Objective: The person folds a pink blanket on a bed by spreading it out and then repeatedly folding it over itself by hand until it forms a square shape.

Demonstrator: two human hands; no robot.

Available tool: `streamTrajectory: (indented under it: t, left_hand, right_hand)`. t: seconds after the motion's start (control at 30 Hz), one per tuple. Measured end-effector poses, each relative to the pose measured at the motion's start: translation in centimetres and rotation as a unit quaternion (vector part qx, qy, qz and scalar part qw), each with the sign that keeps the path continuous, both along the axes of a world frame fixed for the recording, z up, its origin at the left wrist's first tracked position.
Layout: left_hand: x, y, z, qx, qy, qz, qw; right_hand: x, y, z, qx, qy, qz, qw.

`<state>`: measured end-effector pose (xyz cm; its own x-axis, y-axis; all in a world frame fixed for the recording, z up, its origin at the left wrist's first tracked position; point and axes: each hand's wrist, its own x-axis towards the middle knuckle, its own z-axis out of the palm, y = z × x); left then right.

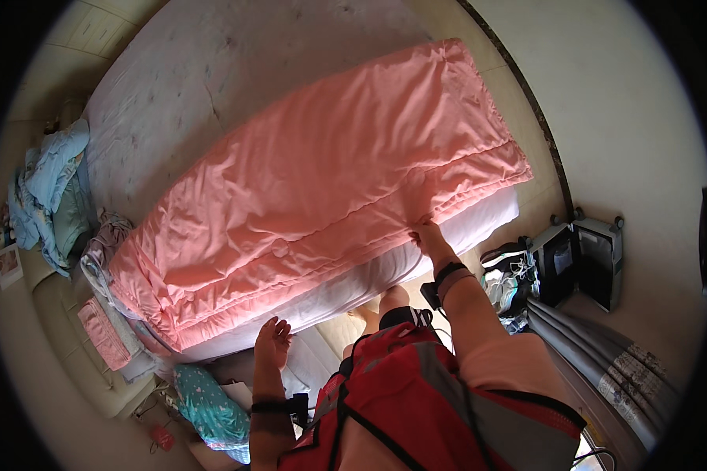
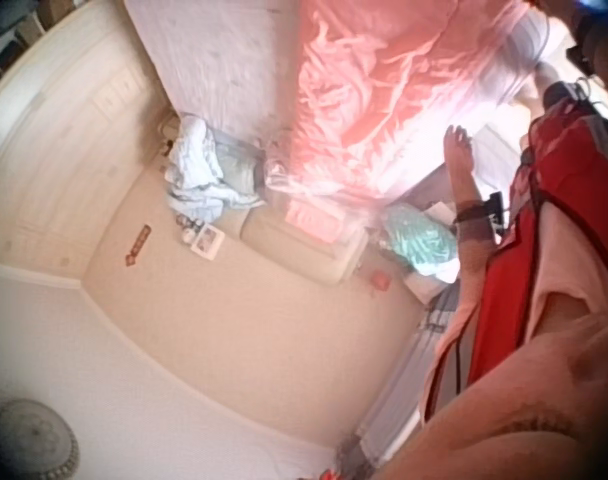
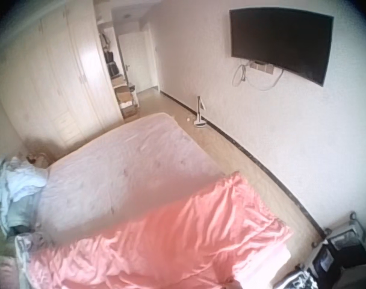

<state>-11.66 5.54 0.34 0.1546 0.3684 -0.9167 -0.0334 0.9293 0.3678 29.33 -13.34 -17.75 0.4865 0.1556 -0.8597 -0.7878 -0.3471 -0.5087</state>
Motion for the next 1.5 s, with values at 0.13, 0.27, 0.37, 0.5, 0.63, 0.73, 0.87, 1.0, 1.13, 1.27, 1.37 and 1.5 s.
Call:
streamTrajectory:
  t: [0.13,0.27,0.37,0.5,0.63,0.73,0.87,1.0,1.13,1.27,1.37,1.5]
  left_hand:
    - [0.2,-0.7,-0.3,-0.011,0.015,-0.006,1.000]
    - [-0.6,-1.4,-0.1,-0.013,0.028,0.015,0.999]
    - [0.3,-1.5,-0.6,-0.025,0.012,0.011,1.000]
    - [-0.3,-1.3,-0.1,-0.008,0.024,0.044,0.999]
    - [3.5,0.2,-1.1,-0.014,-0.019,0.015,1.000]
    - [-2.2,-1.8,0.0,0.001,0.054,0.073,0.996]
    - [-2.9,-1.8,-1.3,-0.015,0.016,0.092,0.996]
    - [-3.9,-0.9,-3.0,-0.047,-0.006,0.096,0.994]
    - [-7.3,0.4,-4.4,-0.055,0.001,0.098,0.994]
    - [-11.9,2.6,-4.9,-0.034,-0.020,0.086,0.996]
    - [-14.5,5.0,-4.5,-0.031,-0.010,0.089,0.996]
    - [-20.1,7.3,-5.2,-0.030,0.005,0.112,0.993]
  right_hand:
    - [4.8,-2.7,-0.3,0.228,-0.037,-0.266,0.936]
    - [9.6,-2.3,0.3,0.143,-0.071,-0.362,0.918]
    - [12.8,-5.0,-0.3,0.141,-0.223,-0.312,0.913]
    - [10.3,-4.5,0.1,-0.108,-0.197,-0.228,0.947]
    - [15.1,-8.3,0.7,0.002,-0.391,-0.206,0.897]
    - [6.0,1.1,4.5,-0.508,-0.508,0.190,0.669]
    - [3.5,4.7,5.3,-0.089,-0.657,0.441,0.605]
    - [-4.0,9.0,3.0,0.102,-0.574,0.595,0.553]
    - [-15.4,14.6,4.6,0.121,-0.482,0.758,0.423]
    - [-23.3,18.1,8.2,0.175,-0.523,0.754,0.358]
    - [-26.8,19.9,7.9,0.158,-0.548,0.728,0.382]
    - [-30.4,22.0,6.4,0.078,-0.552,0.729,0.397]
